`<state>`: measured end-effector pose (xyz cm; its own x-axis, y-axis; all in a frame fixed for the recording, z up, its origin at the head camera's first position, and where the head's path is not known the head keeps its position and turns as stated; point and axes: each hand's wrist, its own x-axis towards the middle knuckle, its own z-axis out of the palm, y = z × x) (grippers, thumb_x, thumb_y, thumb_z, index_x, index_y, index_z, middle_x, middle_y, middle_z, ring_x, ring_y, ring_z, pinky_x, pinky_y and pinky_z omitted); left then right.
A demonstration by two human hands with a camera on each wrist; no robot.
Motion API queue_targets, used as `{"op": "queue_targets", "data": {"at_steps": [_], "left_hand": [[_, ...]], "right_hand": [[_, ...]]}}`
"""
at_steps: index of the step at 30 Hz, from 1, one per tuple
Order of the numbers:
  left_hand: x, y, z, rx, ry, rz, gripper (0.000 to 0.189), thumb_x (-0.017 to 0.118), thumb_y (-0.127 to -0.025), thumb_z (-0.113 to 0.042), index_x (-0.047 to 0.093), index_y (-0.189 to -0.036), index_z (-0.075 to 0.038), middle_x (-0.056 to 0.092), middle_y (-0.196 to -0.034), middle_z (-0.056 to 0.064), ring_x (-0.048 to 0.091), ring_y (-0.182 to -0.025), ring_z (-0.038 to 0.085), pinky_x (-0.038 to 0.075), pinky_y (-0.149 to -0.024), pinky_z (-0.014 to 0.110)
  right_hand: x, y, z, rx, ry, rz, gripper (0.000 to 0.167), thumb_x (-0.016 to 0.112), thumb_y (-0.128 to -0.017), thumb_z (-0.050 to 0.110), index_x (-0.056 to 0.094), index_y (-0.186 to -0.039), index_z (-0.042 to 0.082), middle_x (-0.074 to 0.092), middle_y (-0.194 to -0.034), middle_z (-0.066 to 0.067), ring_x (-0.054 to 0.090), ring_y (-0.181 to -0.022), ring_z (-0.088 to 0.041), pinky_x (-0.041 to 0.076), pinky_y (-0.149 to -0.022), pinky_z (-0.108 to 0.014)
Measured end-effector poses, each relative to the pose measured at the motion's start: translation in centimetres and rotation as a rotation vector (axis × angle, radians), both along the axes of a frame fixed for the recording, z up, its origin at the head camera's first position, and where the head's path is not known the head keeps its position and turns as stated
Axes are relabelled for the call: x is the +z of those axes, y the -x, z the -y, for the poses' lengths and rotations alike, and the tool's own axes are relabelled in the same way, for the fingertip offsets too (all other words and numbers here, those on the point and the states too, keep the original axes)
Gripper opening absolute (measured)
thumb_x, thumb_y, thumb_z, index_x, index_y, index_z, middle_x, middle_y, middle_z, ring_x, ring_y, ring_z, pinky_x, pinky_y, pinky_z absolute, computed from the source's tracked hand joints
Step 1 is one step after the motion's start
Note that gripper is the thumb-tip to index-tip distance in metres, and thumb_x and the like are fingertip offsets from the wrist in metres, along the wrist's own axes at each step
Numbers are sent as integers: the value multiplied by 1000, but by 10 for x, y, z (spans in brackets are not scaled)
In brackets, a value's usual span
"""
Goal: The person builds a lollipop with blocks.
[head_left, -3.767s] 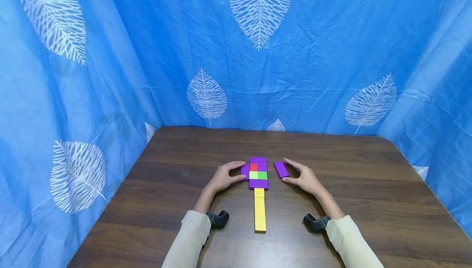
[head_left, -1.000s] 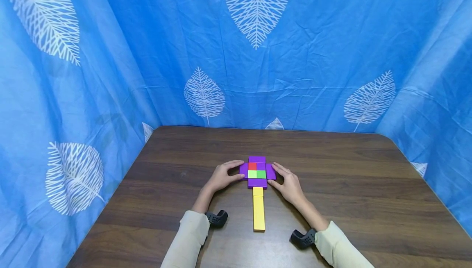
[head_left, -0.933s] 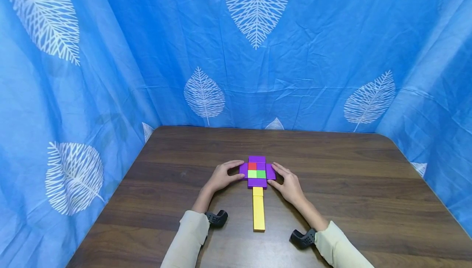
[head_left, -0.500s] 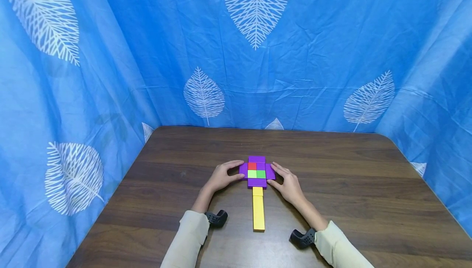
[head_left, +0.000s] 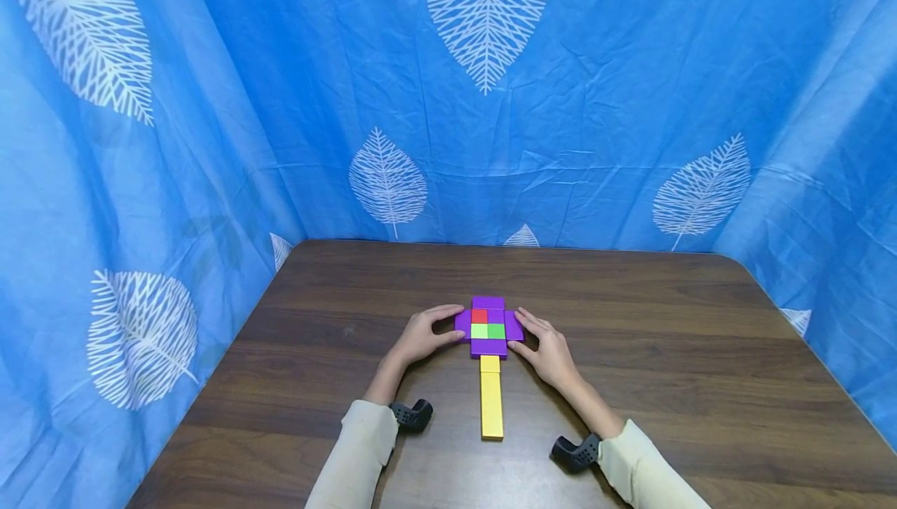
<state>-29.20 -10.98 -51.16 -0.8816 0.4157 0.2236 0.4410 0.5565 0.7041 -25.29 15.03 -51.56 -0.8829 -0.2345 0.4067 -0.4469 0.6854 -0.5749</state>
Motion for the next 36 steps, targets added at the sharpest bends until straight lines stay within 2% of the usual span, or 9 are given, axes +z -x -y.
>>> {"op": "queue_targets", "data": {"at_steps": [18, 28, 36], "left_hand": [[1, -1, 1, 0, 0, 2, 52, 68, -83, -38, 57, -128, -16, 54, -130, 1, 44, -124, 19, 33, -103, 39], [1, 0, -1, -4, -7, 16, 53, 67, -83, -39, 56, -130, -17, 51, -133, 1, 42, -126, 21, 32, -103, 41], [-1, -3, 1, 49, -68, 24, 49, 65, -86, -37, 56, -129, -15, 49, -135, 0, 41, -127, 21, 32, -104, 44]], "right_hand": [[0, 0, 1, -8, 1, 2, 55, 73, -80, 19, 54, -127, 0, 49, -133, -14, 46, -120, -36, 33, -101, -51], [0, -1, -2, -19, 4, 2, 57, 75, -78, 19, 54, -128, 1, 48, -134, -15, 45, -120, -37, 35, -99, -52], [-2, -2, -1, -20, 21, -1, 60, 77, -75, 18, 54, -128, 0, 47, -134, -17, 45, -120, -38, 36, -97, -53]]}}
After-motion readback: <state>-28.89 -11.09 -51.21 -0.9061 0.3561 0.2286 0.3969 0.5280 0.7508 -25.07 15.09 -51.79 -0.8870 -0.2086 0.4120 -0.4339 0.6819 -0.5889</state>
